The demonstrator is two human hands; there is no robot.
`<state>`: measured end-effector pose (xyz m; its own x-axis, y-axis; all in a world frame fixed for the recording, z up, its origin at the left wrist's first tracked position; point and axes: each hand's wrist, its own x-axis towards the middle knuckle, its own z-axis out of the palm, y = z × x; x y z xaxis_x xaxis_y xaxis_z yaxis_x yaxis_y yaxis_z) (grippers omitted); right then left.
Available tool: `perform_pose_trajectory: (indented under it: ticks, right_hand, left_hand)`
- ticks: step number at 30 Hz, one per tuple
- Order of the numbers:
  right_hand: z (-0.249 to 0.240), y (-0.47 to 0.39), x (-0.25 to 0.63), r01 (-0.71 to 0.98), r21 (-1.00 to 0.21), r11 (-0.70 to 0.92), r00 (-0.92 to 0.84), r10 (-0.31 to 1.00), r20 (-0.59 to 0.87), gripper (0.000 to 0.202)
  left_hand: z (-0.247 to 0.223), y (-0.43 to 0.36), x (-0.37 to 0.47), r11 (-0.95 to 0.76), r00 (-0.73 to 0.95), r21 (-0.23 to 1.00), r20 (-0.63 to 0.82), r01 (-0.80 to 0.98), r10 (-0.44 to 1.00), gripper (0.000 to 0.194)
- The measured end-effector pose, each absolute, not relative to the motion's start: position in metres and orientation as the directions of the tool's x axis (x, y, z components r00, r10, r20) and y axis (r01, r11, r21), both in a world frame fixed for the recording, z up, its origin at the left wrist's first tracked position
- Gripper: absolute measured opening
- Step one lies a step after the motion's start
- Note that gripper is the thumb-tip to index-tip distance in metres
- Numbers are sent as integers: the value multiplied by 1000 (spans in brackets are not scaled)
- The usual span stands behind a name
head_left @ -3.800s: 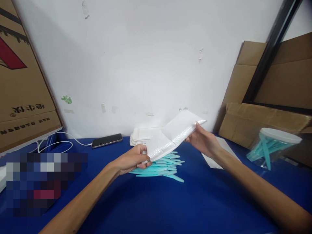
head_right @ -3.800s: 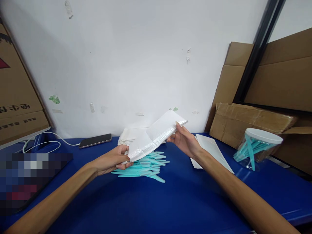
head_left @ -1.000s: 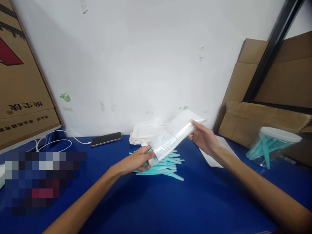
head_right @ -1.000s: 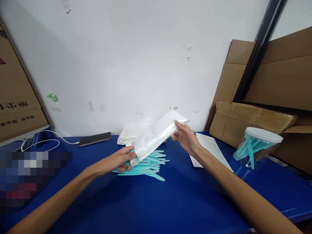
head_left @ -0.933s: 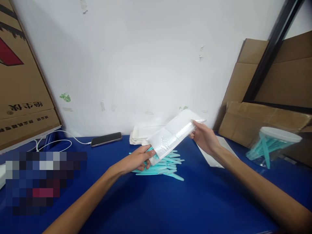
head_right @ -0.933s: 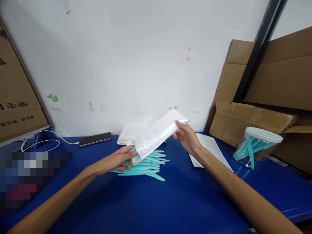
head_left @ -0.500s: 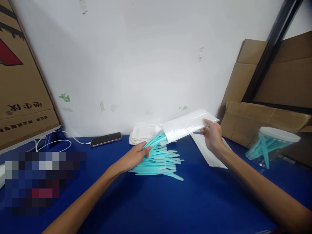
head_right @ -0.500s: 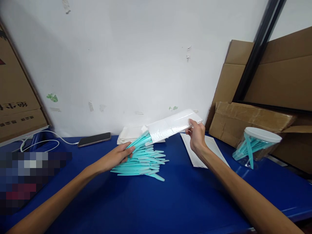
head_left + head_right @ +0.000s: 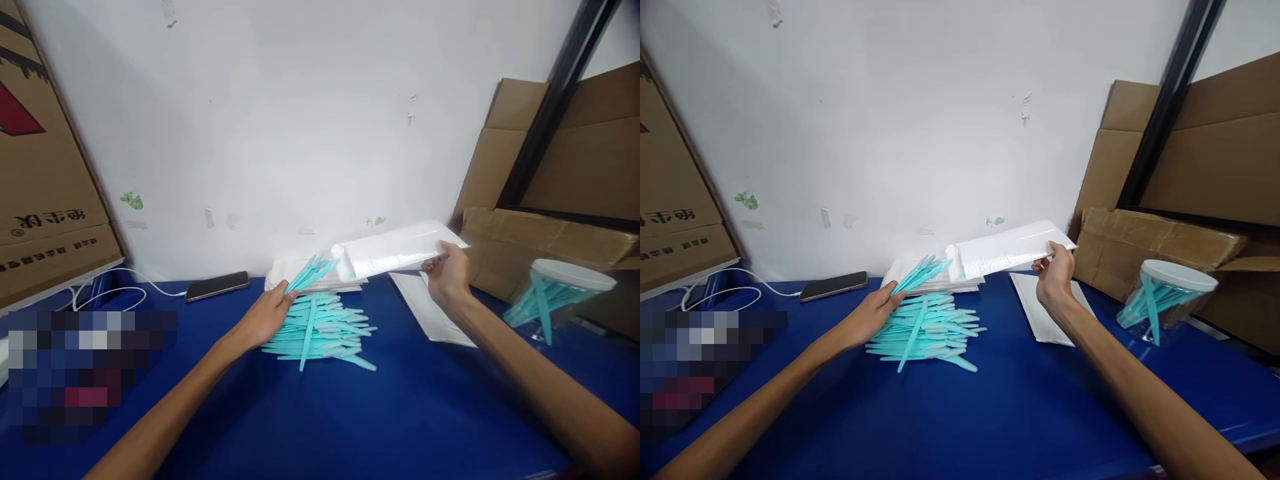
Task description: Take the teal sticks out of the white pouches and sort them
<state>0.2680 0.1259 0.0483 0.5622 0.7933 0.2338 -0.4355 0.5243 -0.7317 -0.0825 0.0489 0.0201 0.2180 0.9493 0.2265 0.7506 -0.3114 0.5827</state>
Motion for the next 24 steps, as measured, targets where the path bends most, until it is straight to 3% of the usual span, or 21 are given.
perform_pose_trajectory:
  ticks: [24]
  right_hand:
    - [55, 122, 268, -398, -721, 568, 669, 717, 195, 16]
  left_hand:
    - [18, 44, -81, -389, 298, 425, 266, 818, 917, 37]
